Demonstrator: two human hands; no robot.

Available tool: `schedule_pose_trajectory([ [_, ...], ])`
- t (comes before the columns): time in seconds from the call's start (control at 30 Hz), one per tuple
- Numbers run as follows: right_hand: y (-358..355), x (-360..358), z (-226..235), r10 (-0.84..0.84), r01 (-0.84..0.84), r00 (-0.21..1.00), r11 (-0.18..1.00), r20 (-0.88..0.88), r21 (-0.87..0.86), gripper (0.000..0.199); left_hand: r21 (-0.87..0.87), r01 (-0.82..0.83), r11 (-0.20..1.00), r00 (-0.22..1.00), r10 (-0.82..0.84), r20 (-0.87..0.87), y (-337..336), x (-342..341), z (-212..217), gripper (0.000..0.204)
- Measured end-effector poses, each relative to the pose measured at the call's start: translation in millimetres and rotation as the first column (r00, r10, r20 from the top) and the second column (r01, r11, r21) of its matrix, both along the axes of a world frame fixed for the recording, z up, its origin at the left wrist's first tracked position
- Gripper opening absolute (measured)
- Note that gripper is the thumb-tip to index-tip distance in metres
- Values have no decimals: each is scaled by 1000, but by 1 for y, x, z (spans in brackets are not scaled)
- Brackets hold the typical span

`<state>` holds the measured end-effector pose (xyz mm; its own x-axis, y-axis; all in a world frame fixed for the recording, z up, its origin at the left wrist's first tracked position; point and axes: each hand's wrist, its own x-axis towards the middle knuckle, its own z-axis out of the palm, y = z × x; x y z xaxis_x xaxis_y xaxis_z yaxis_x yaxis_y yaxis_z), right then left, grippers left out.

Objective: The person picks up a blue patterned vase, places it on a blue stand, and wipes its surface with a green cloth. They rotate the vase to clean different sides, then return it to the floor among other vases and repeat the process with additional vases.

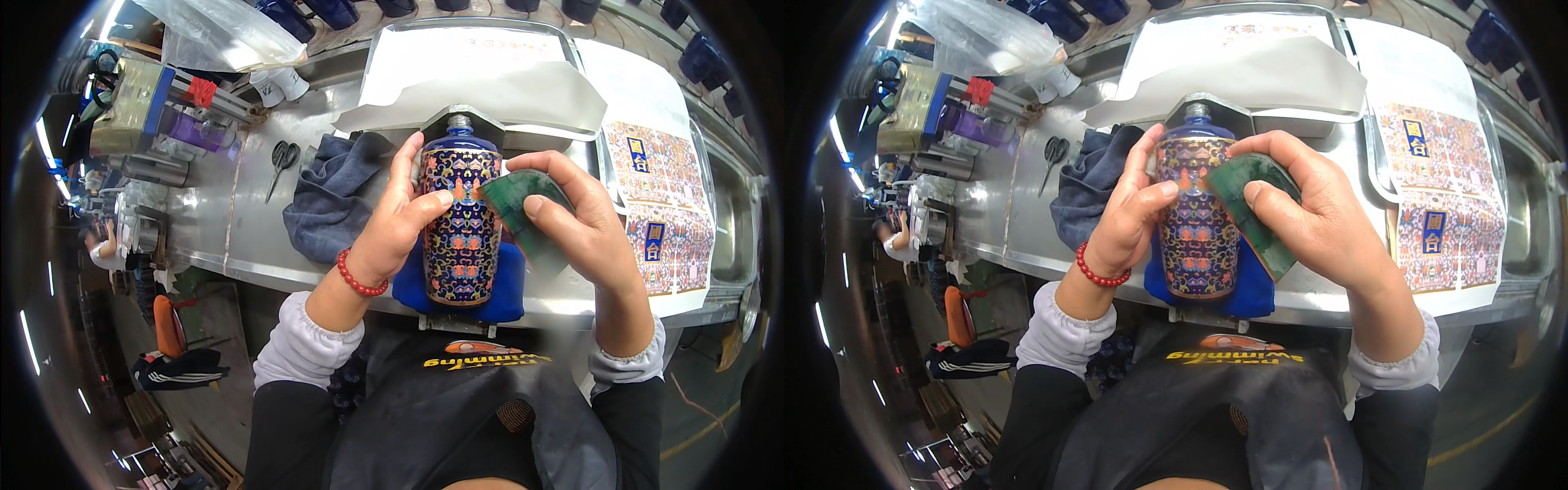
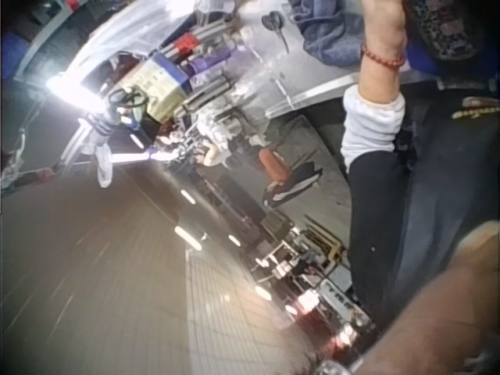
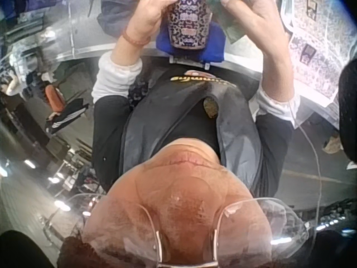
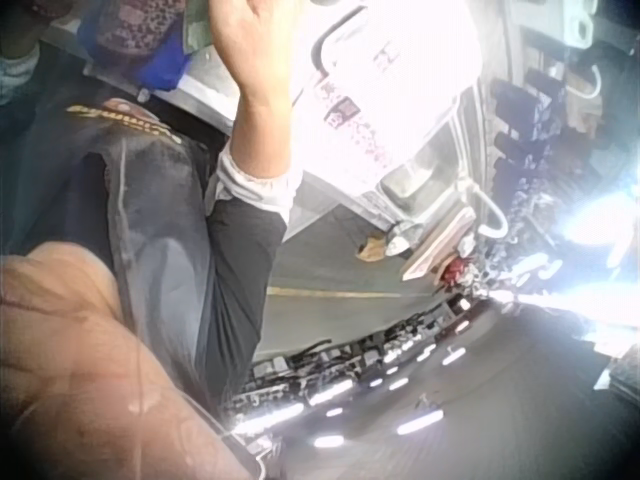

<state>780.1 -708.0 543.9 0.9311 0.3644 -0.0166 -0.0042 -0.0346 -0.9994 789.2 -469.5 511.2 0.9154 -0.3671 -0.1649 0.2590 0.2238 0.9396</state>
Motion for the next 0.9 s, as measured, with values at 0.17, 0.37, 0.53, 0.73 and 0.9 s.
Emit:
schedule_pose_trajectory([
  [0.17,4,3,-4,38,-38,999,999,10,24,29,0,-12,1000,1000,12,-3,0,-2,1,88],
  [0.37,3,6,-6,38,-38,999,999,11,-3,31,2,-1,1000,999,1,-38,1,-1,2,88],
  [0.53,3,9,-10,108,-108,994,994,33,10,35,0,1,1000,1000,-1,-25,2,-2,1,88],
  [0.73,-3,6,-19,56,-37,990,990,-132,139,36,198,-146,969,945,78,317,-1,-1,-12,83],
  [0.9,-3,-1,-33,6,40,981,973,-195,228,37,475,-552,685,444,-240,863,13,-12,-11,75],
])
